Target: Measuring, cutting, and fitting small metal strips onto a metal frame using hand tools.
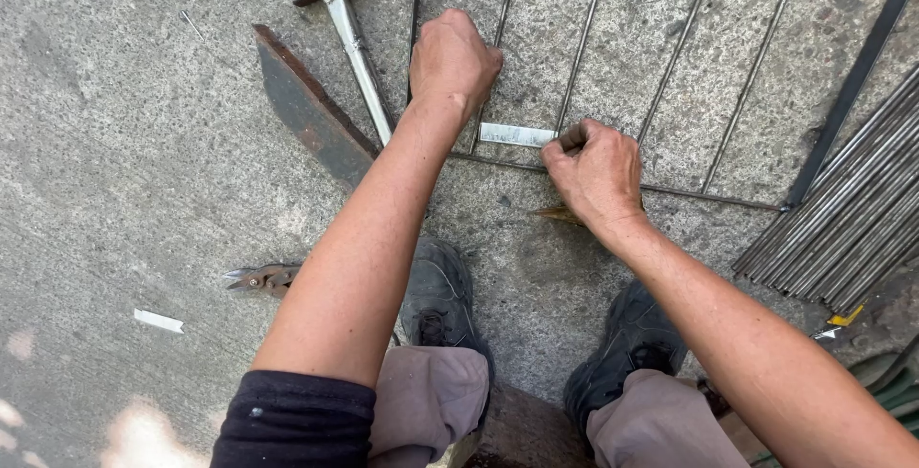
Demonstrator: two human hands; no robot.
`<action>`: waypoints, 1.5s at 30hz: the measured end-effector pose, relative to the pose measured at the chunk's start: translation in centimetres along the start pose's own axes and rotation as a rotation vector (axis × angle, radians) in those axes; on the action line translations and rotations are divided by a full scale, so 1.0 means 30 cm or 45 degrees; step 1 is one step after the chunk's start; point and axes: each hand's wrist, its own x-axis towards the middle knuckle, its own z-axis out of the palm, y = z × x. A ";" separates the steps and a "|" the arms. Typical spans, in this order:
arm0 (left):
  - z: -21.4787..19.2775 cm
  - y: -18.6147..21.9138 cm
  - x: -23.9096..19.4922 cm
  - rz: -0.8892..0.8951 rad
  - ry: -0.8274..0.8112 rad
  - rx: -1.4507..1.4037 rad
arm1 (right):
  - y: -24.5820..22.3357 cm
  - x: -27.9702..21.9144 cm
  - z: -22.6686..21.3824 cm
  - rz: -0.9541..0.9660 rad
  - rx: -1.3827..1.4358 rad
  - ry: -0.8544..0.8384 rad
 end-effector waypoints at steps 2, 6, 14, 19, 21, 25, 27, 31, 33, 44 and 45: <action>-0.005 0.001 0.001 -0.026 -0.023 -0.002 | 0.008 0.004 0.003 0.023 -0.014 -0.008; -0.059 0.000 0.004 -0.079 -0.116 -0.053 | 0.002 -0.003 -0.004 -0.026 0.025 -0.035; -0.330 -0.152 0.075 0.104 0.331 -0.071 | -0.147 0.024 0.065 -0.114 0.101 -0.082; -0.433 -0.236 0.083 0.062 0.305 0.156 | -0.206 0.068 0.143 -0.230 0.013 -0.062; -0.427 -0.252 0.088 0.037 0.261 0.131 | -0.208 0.071 0.160 -0.238 0.021 -0.074; -0.416 -0.229 0.067 -0.101 0.083 -0.023 | -0.204 0.076 0.158 -0.210 -0.003 -0.110; -0.380 -0.236 0.070 -0.078 0.068 0.009 | -0.200 0.068 0.158 -0.220 -0.019 -0.111; -0.336 -0.228 0.070 0.069 0.214 0.108 | -0.218 0.052 0.136 -0.224 0.045 -0.103; -0.321 -0.211 0.049 0.127 0.215 0.087 | -0.242 -0.002 0.098 -0.168 0.097 -0.138; -0.076 0.076 -0.091 0.191 -0.368 -0.072 | 0.210 -0.404 0.020 -0.060 -0.034 -0.177; -0.061 0.107 -0.118 0.168 -0.393 -0.063 | 0.221 -0.409 -0.002 -0.012 -0.098 -0.219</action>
